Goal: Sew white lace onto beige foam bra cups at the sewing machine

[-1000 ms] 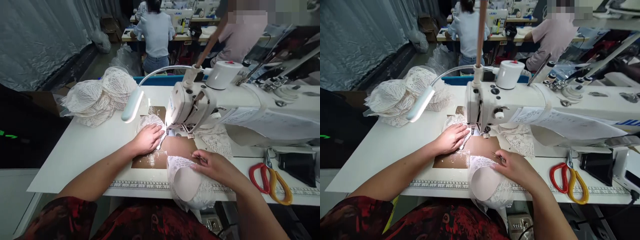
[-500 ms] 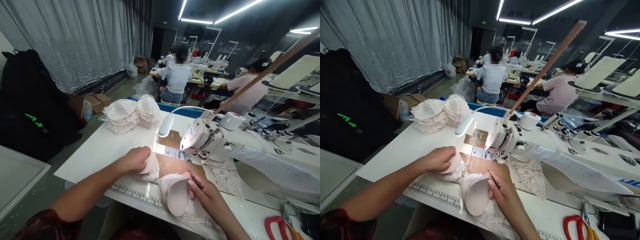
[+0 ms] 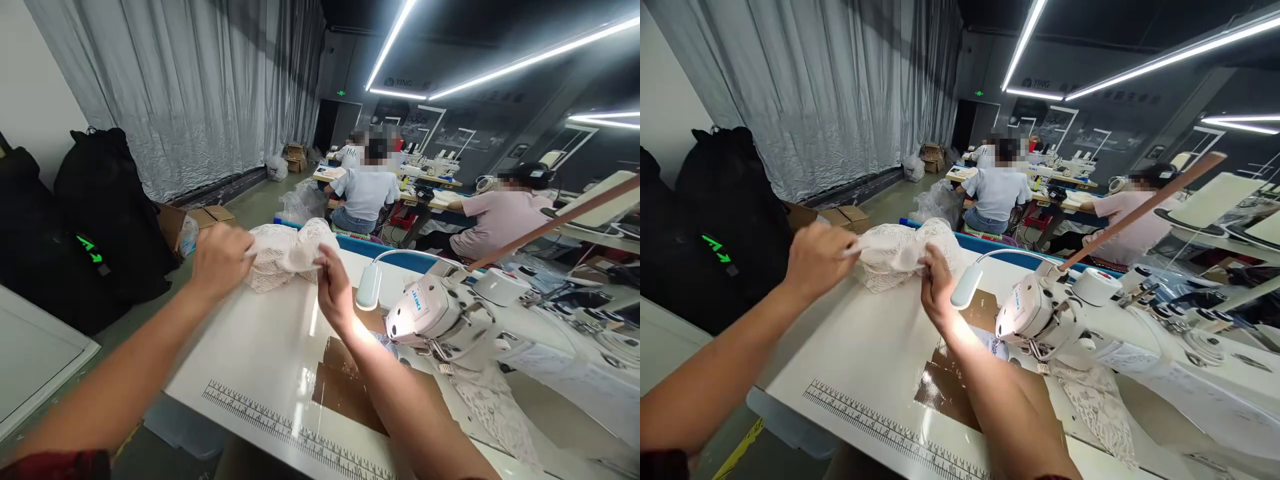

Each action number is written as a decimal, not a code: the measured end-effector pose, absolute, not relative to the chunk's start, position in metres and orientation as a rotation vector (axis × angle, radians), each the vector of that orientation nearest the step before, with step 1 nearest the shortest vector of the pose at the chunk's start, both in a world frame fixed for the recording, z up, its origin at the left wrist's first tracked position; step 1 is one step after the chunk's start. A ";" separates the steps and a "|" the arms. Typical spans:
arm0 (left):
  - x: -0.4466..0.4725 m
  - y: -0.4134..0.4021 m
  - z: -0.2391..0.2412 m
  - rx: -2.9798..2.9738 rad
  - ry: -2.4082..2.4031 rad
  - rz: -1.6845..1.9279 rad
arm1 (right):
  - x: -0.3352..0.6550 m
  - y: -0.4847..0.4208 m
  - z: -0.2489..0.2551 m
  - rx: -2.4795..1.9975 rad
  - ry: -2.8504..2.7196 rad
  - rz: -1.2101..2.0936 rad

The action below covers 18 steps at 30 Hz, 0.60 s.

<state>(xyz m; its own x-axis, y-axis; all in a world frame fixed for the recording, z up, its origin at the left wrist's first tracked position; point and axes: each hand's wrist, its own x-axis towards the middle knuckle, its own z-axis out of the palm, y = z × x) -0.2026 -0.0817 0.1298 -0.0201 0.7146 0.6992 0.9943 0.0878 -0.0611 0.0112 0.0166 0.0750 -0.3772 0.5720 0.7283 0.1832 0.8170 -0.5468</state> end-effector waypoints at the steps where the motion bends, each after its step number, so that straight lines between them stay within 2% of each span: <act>1: -0.209 -0.066 0.139 -1.612 -1.678 -0.700 | 0.004 0.032 0.078 -0.590 -1.925 0.372; 4: -0.217 -0.021 0.141 -1.780 -1.571 -0.727 | -0.003 0.071 0.075 -0.711 -1.995 0.285; 8: -0.213 0.012 0.093 -2.095 -1.836 -0.562 | 0.013 0.092 0.045 -0.826 -2.142 0.338; 12: -0.212 0.017 0.059 -2.126 -1.931 -0.650 | 0.049 0.068 0.021 -0.842 -2.238 0.350; 18: -0.220 0.019 0.066 -2.169 -1.743 -0.758 | 0.136 -0.005 0.021 -0.775 -2.600 0.420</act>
<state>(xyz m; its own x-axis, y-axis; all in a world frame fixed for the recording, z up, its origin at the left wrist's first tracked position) -0.2198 0.0186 0.0656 0.1454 0.8272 0.5427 0.9611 -0.2483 0.1210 0.1362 -0.0046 0.0208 -0.7691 0.5732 0.2827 0.4550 0.8017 -0.3876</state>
